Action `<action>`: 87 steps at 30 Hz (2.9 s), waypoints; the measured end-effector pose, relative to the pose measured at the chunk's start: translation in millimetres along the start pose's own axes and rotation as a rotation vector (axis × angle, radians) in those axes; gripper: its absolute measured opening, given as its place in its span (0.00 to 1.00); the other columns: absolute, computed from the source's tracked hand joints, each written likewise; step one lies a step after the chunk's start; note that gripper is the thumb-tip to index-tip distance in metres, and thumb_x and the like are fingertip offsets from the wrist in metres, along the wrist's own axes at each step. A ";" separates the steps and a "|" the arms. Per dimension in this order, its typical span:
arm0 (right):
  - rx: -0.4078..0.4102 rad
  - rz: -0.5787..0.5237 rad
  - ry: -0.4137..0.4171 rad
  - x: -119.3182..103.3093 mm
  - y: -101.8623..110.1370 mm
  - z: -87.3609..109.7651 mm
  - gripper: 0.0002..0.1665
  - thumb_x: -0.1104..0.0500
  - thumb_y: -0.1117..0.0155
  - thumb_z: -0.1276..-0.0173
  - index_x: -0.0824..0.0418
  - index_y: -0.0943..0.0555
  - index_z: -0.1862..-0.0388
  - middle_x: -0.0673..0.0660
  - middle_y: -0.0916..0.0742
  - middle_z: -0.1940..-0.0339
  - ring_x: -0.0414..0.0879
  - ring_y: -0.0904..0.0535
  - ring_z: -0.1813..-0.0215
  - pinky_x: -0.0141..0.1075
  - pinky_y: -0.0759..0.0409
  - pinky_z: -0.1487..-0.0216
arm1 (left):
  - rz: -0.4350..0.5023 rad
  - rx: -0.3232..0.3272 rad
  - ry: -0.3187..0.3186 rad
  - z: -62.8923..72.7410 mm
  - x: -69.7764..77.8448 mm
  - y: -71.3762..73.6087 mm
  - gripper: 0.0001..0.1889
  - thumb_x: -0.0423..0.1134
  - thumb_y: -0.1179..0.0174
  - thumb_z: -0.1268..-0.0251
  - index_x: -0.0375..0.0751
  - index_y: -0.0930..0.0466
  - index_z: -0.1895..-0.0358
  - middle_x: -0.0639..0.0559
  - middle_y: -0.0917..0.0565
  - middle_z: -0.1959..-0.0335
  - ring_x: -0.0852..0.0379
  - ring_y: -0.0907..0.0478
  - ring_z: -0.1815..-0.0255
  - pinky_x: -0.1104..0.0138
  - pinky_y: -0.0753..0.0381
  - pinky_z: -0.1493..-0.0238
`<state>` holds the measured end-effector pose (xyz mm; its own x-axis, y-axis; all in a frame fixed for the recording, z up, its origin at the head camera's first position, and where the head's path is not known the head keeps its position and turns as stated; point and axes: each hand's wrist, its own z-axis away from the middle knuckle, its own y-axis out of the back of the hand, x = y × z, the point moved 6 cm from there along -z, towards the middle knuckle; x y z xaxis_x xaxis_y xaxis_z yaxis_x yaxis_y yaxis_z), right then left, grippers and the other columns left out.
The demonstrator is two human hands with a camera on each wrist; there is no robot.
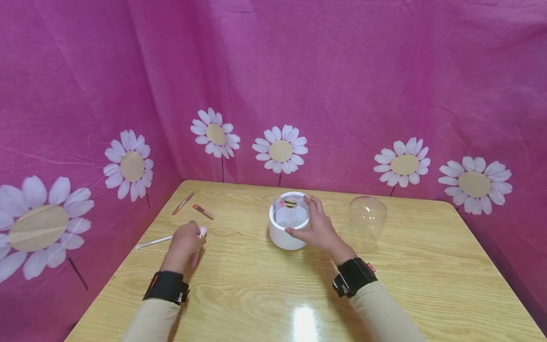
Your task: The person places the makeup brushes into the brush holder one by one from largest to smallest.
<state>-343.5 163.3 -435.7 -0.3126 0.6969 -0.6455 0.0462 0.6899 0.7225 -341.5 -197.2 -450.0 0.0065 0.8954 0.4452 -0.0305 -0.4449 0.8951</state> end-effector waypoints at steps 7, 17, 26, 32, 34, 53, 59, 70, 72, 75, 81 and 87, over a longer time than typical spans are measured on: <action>0.010 -0.002 0.000 -1.7 1.0 0.9 0.64 0.43 0.21 0.44 0.61 0.47 0.19 0.62 0.43 0.19 0.71 0.33 0.30 0.67 0.32 0.34 | 0.269 0.011 -0.139 -6.4 17.1 -4.7 0.15 0.31 0.39 0.32 0.24 0.26 0.47 0.39 0.15 0.63 0.44 0.17 0.60 0.56 0.18 0.58; 0.017 -0.013 -0.005 0.6 1.0 0.5 0.64 0.42 0.20 0.45 0.60 0.47 0.19 0.61 0.43 0.19 0.71 0.32 0.31 0.65 0.31 0.33 | 0.300 0.077 -0.259 -6.0 44.2 -9.3 0.12 0.31 0.44 0.25 0.25 0.19 0.47 0.36 0.15 0.57 0.40 0.18 0.54 0.51 0.18 0.53; 0.012 -0.018 -0.011 1.0 0.2 0.7 0.64 0.42 0.21 0.45 0.60 0.47 0.19 0.62 0.44 0.19 0.70 0.33 0.29 0.66 0.31 0.33 | 0.406 0.098 -0.285 -10.6 61.9 -13.3 0.12 0.32 0.42 0.24 0.30 0.19 0.45 0.39 0.14 0.55 0.42 0.17 0.51 0.53 0.17 0.50; 0.011 -0.023 -0.012 0.3 -0.4 0.8 0.64 0.42 0.21 0.45 0.61 0.47 0.19 0.63 0.43 0.19 0.71 0.34 0.29 0.67 0.32 0.33 | 0.425 0.166 -0.353 -11.7 80.3 -8.1 0.13 0.32 0.39 0.27 0.29 0.17 0.45 0.38 0.13 0.55 0.42 0.15 0.52 0.54 0.15 0.50; 0.012 -0.025 -0.011 0.2 -0.3 0.7 0.64 0.42 0.21 0.45 0.61 0.47 0.19 0.63 0.43 0.19 0.71 0.33 0.29 0.66 0.31 0.33 | 0.429 0.187 -0.387 -11.4 88.2 -4.7 0.13 0.31 0.39 0.28 0.28 0.17 0.45 0.37 0.13 0.55 0.42 0.14 0.51 0.54 0.15 0.50; 0.015 -0.017 -0.010 2.2 -1.1 0.7 0.64 0.41 0.20 0.45 0.60 0.47 0.19 0.62 0.43 0.19 0.70 0.32 0.29 0.65 0.30 0.34 | 0.565 0.244 -0.525 -14.6 160.3 10.8 0.09 0.31 0.37 0.29 0.34 0.18 0.50 0.42 0.13 0.57 0.47 0.15 0.52 0.56 0.13 0.51; 0.018 -0.013 -0.002 2.6 -0.9 0.5 0.65 0.41 0.20 0.45 0.61 0.47 0.19 0.63 0.43 0.20 0.69 0.32 0.30 0.63 0.29 0.33 | 0.610 0.269 -0.548 -14.3 173.9 11.9 0.10 0.31 0.35 0.31 0.33 0.18 0.51 0.42 0.12 0.58 0.46 0.14 0.53 0.56 0.13 0.51; 0.007 -0.030 -0.007 -0.2 -0.9 1.5 0.65 0.41 0.21 0.45 0.60 0.48 0.19 0.62 0.43 0.19 0.68 0.32 0.29 0.62 0.30 0.32 | 0.549 0.188 -0.573 -18.7 186.7 -3.0 0.09 0.30 0.35 0.32 0.34 0.18 0.51 0.43 0.12 0.59 0.49 0.14 0.54 0.60 0.13 0.51; 0.008 -0.029 -0.006 -0.5 -0.8 1.7 0.65 0.41 0.21 0.44 0.60 0.48 0.19 0.62 0.43 0.19 0.68 0.32 0.29 0.61 0.30 0.32 | 0.529 0.166 -0.559 -20.5 186.0 -7.6 0.09 0.30 0.35 0.32 0.34 0.18 0.51 0.43 0.12 0.59 0.49 0.14 0.54 0.60 0.13 0.51; 0.012 -0.028 -0.003 -0.1 -0.9 1.5 0.65 0.41 0.21 0.44 0.61 0.48 0.19 0.63 0.43 0.20 0.68 0.32 0.29 0.61 0.30 0.31 | 0.508 0.140 -0.544 -22.6 183.9 -14.9 0.08 0.30 0.35 0.31 0.33 0.18 0.52 0.43 0.12 0.59 0.49 0.14 0.54 0.62 0.14 0.51; 0.008 -0.023 0.001 1.7 -2.6 1.2 0.65 0.40 0.21 0.44 0.61 0.48 0.18 0.64 0.44 0.19 0.67 0.31 0.29 0.59 0.29 0.32 | 0.461 0.141 -0.554 -23.5 180.2 -24.0 0.07 0.30 0.35 0.32 0.34 0.17 0.54 0.43 0.12 0.60 0.49 0.14 0.55 0.58 0.14 0.50; 0.002 -0.031 -0.011 2.9 -2.3 2.0 0.65 0.40 0.21 0.44 0.60 0.49 0.18 0.63 0.44 0.19 0.66 0.31 0.29 0.59 0.29 0.31 | 0.374 0.153 -0.572 -23.1 179.5 -26.7 0.07 0.31 0.34 0.32 0.35 0.17 0.54 0.43 0.11 0.59 0.48 0.14 0.52 0.53 0.19 0.42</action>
<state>-342.6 164.1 -439.7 -0.3037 0.6774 -0.6700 0.0389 0.7115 0.7016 -362.6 -24.2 -394.5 0.5498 0.5497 0.6290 0.0075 -0.7562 0.6543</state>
